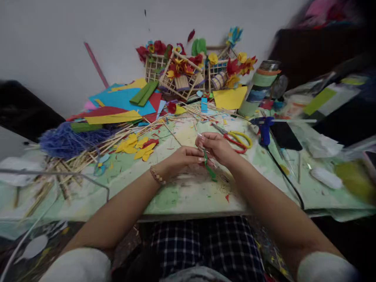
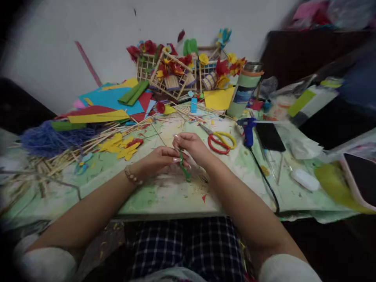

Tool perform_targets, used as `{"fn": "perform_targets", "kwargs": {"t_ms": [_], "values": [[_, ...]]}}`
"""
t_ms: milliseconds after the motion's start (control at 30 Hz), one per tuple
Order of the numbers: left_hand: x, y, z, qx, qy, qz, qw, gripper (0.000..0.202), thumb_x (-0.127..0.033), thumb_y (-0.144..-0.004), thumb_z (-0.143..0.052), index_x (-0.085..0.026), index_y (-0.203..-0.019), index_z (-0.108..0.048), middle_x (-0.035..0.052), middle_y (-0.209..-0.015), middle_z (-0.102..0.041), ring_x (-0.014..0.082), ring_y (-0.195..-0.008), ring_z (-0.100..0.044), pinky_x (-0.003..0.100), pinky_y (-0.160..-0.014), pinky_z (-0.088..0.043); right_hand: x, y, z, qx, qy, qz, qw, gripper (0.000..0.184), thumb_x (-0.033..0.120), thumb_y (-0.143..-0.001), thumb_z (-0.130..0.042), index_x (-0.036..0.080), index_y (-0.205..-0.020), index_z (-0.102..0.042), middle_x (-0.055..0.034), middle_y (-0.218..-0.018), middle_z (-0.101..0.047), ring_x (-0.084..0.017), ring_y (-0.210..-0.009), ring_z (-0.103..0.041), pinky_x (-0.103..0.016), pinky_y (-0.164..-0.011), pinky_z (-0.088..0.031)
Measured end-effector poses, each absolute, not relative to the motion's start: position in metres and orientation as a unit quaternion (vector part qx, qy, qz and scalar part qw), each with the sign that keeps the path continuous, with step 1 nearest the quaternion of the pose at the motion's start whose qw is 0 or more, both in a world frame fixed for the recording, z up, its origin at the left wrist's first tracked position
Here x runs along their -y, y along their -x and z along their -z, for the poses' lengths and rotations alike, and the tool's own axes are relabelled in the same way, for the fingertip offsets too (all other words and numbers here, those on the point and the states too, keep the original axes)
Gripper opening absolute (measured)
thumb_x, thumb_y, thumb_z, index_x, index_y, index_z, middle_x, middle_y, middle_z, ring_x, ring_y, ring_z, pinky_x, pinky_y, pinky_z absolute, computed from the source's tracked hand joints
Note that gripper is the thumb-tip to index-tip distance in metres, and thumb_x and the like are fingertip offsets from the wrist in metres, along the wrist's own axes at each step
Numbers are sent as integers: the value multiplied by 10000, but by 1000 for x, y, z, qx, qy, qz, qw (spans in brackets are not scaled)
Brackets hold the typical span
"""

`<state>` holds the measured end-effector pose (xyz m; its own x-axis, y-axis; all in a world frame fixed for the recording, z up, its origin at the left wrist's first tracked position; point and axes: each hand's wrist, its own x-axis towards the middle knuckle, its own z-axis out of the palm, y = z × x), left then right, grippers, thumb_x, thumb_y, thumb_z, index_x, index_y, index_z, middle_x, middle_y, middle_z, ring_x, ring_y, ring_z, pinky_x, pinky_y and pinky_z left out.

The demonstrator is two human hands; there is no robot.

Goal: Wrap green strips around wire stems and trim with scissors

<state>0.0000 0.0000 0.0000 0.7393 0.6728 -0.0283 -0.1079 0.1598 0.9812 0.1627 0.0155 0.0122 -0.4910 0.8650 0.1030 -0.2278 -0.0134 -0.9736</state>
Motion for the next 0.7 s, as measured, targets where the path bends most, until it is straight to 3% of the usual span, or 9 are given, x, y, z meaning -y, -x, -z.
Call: {"fn": "perform_targets", "kwargs": {"t_ms": [200, 467, 700], "values": [[-4, -5, 9, -294, -572, -303, 703, 211, -286, -724, -699, -109, -839, -713, 82, -814, -721, 159, -730, -660, 290, -753, -497, -18, -160, -10, 559, 273, -649, 437, 333, 426, -742, -637, 158, -586, -516, 38, -517, -443, -54, -414, -327, -209, -381, -220], [-3, -3, -2, -322, -623, -276, 657, 227, -318, -749, -664, -120, -839, -730, 88, -812, -731, 176, -759, -669, 299, -764, -500, -16, -156, -13, 529, 278, -669, 442, 300, 388, -772, -597, 166, -601, -490, 53, -510, -406, -47, -394, -291, -206, -357, -161], [-1, -1, -4, -345, -627, -246, 653, 203, -309, -717, -676, -126, -781, -735, 92, -745, -729, 174, -671, -657, 287, -659, -509, -15, -158, -16, 514, 337, -713, 336, 289, 372, -778, -595, 167, -599, -497, 64, -462, -401, -49, -346, -312, -203, -336, -206]]}}
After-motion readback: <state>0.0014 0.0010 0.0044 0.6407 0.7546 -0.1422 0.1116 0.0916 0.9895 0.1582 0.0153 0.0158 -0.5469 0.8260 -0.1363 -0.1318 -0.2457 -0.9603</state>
